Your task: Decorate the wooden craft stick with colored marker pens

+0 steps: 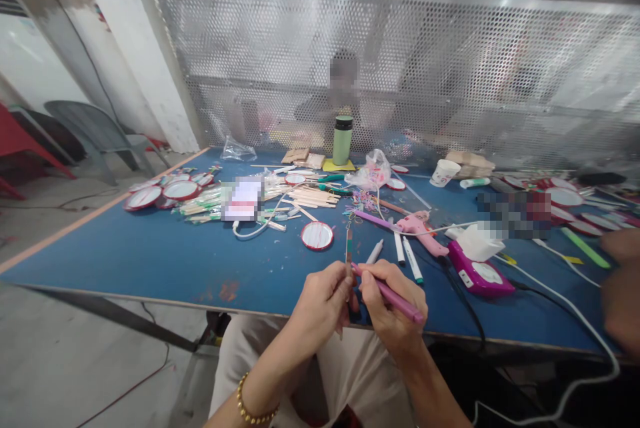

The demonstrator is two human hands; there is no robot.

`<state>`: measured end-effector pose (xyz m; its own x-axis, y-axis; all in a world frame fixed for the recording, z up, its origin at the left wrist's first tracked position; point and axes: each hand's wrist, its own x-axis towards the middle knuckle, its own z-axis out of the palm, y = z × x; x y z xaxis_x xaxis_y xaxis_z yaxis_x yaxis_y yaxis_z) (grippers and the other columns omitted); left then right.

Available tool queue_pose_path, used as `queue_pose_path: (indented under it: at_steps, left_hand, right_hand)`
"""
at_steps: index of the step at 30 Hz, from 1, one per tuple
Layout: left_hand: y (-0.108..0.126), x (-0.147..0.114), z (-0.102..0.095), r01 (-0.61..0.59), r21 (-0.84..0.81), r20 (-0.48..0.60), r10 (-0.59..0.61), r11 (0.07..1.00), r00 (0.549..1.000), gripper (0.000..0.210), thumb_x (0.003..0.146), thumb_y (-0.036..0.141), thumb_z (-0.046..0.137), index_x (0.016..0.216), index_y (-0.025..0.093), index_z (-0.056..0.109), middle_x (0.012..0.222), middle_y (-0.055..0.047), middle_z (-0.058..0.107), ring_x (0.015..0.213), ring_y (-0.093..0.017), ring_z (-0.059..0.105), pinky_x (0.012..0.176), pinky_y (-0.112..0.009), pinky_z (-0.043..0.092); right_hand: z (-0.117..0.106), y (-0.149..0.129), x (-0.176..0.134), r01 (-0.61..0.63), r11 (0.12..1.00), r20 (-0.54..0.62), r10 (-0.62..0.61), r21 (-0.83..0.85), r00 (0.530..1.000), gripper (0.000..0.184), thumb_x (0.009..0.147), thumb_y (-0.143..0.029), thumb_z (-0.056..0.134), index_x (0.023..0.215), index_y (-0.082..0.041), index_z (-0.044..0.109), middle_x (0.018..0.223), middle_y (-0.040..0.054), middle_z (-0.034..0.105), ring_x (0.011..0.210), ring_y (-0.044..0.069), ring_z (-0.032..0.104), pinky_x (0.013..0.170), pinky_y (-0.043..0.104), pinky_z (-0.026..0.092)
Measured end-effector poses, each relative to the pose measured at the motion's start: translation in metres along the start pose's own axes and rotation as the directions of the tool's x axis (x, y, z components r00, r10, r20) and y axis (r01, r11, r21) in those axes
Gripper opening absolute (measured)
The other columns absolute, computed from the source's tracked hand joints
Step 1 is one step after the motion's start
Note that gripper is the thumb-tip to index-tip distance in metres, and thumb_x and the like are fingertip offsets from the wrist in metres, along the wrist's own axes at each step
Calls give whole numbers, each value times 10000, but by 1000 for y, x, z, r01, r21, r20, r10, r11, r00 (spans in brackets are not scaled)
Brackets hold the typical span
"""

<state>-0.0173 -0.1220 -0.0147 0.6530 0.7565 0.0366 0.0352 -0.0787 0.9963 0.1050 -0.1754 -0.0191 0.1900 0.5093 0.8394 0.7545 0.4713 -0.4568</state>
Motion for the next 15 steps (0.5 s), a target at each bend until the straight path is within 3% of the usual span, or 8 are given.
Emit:
queue_pose_path:
  at_steps: [15]
  left_hand:
    - [0,-1,-1,13,-9,9,-13,1000,1000,355,912,538,463,759,217,459,514,66,493,348,-90,445,346,-193,351]
  right_hand:
    - [0,1,-2,-1,1000,-16,1,-15,1000,150,932,-101,553,894,-201,658,689,-17,687,571,100,646,569,199,518]
